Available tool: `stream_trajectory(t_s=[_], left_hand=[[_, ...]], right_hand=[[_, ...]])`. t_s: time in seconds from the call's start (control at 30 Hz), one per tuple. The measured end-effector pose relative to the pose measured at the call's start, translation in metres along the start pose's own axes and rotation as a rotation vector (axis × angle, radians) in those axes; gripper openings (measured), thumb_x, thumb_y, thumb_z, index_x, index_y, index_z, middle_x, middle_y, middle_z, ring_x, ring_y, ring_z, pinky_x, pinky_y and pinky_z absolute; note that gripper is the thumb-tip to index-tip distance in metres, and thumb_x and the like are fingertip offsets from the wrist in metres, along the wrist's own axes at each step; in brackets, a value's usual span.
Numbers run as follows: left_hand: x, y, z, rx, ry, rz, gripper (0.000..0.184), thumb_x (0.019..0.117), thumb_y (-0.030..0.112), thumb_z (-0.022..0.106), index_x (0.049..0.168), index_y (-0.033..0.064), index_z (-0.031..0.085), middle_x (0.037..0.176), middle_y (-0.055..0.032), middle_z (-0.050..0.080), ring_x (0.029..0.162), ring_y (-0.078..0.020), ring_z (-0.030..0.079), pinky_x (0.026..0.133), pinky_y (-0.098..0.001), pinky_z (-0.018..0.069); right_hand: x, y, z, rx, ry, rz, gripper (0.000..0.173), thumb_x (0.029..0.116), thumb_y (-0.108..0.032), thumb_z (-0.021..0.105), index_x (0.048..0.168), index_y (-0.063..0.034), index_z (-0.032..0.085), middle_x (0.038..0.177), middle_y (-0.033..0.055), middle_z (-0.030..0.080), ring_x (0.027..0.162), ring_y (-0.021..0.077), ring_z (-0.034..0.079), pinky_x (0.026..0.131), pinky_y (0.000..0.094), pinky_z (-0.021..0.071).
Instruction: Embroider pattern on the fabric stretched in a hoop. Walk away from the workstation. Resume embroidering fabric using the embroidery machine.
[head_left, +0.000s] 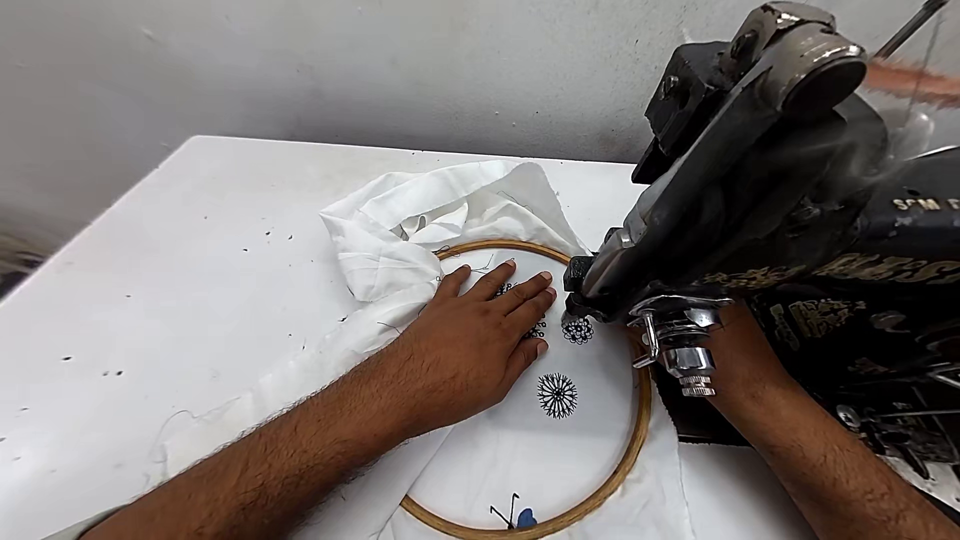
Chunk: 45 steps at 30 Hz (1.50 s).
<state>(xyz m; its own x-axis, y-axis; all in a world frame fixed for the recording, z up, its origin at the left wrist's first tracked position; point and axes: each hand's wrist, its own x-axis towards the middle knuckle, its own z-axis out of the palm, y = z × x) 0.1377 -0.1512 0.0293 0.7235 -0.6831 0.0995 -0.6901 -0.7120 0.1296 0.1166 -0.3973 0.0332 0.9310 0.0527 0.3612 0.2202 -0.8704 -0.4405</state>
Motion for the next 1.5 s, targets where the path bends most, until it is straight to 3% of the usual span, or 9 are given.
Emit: stream_trajectory(t_s=[0.13,0.33,0.53,0.73,0.83,0.93,1.07,1.3,1.5], left_hand=[[0.001,-0.001,0.001,-0.003,0.007,0.000,0.055,0.1084,0.046,0.029,0.150,0.0193,0.054,0.160,0.0021,0.046,0.151,-0.0283,0.036,0.116,-0.0658,0.0289],[0.001,-0.002,0.000,0.002,-0.005,-0.017,0.056,0.1085,0.046,0.029,0.151,0.0198,0.052,0.161,0.0027,0.044,0.152,-0.0277,0.036,0.117,-0.0654,0.0282],[0.002,-0.003,0.002,0.005,0.012,-0.007,0.056,0.1085,0.046,0.028,0.152,0.0194,0.052,0.161,0.0026,0.044,0.152,-0.0280,0.036,0.117,-0.0650,0.0280],[0.003,-0.005,0.001,-0.002,0.001,-0.022,0.056,0.1086,0.047,0.028,0.152,0.0202,0.051,0.161,0.0034,0.044,0.152,-0.0276,0.035,0.116,-0.0662,0.0282],[0.003,-0.006,0.000,0.001,-0.014,-0.036,0.056,0.1086,0.047,0.028,0.153,0.0217,0.050,0.162,0.0054,0.042,0.152,-0.0261,0.035,0.117,-0.0650,0.0291],[0.004,-0.007,0.000,-0.001,-0.010,-0.035,0.056,0.1086,0.047,0.028,0.153,0.0213,0.050,0.162,0.0051,0.042,0.152,-0.0264,0.035,0.116,-0.0648,0.0293],[0.004,-0.009,-0.001,0.001,-0.016,-0.042,0.057,0.1084,0.048,0.028,0.154,0.0216,0.049,0.163,0.0051,0.041,0.152,-0.0267,0.035,0.117,-0.0655,0.0290],[0.004,-0.006,0.001,0.002,-0.001,-0.032,0.056,0.1087,0.047,0.027,0.154,0.0211,0.049,0.162,0.0048,0.042,0.153,-0.0266,0.034,0.118,-0.0649,0.0277],[0.005,-0.007,0.000,-0.004,-0.019,-0.035,0.057,0.1086,0.047,0.026,0.154,0.0220,0.049,0.163,0.0055,0.041,0.153,-0.0257,0.033,0.118,-0.0648,0.0274]], right_hand=[[0.000,0.003,0.004,0.038,0.027,0.014,0.017,0.0811,-0.012,0.071,0.093,-0.0003,0.067,0.083,0.0120,0.066,0.079,0.0201,0.065,0.072,0.0393,0.0522],[-0.001,0.004,0.006,0.044,0.017,0.020,0.015,0.0787,-0.007,0.072,0.090,0.0016,0.067,0.081,0.0140,0.066,0.077,0.0230,0.065,0.071,0.0420,0.0510],[0.000,0.003,0.004,0.089,0.038,0.012,0.019,0.0803,-0.012,0.069,0.096,-0.0011,0.067,0.085,0.0092,0.065,0.080,0.0138,0.064,0.074,0.0317,0.0512],[-0.002,0.003,0.005,0.077,0.028,0.024,0.018,0.0812,-0.009,0.070,0.096,0.0008,0.066,0.084,0.0117,0.065,0.080,0.0170,0.064,0.074,0.0351,0.0504],[-0.002,0.007,0.009,0.110,0.051,-0.023,0.024,0.0813,-0.018,0.069,0.100,-0.0033,0.067,0.088,0.0067,0.066,0.086,0.0096,0.064,0.079,0.0273,0.0511],[-0.002,0.010,0.013,0.142,0.078,-0.055,0.024,0.0809,-0.018,0.070,0.098,-0.0023,0.067,0.088,0.0075,0.066,0.085,0.0093,0.064,0.079,0.0263,0.0502],[-0.002,0.010,0.012,0.161,0.090,-0.116,0.022,0.0848,-0.019,0.067,0.100,-0.0038,0.067,0.089,0.0046,0.065,0.088,0.0012,0.062,0.083,0.0159,0.0472],[-0.001,0.007,0.007,0.143,0.068,-0.075,0.019,0.0815,-0.013,0.068,0.097,-0.0012,0.067,0.086,0.0074,0.065,0.082,0.0065,0.062,0.077,0.0227,0.0490],[-0.004,0.005,0.005,0.156,0.035,-0.003,0.021,0.0795,-0.011,0.068,0.098,-0.0019,0.065,0.085,0.0052,0.063,0.080,0.0044,0.061,0.074,0.0210,0.0485]])
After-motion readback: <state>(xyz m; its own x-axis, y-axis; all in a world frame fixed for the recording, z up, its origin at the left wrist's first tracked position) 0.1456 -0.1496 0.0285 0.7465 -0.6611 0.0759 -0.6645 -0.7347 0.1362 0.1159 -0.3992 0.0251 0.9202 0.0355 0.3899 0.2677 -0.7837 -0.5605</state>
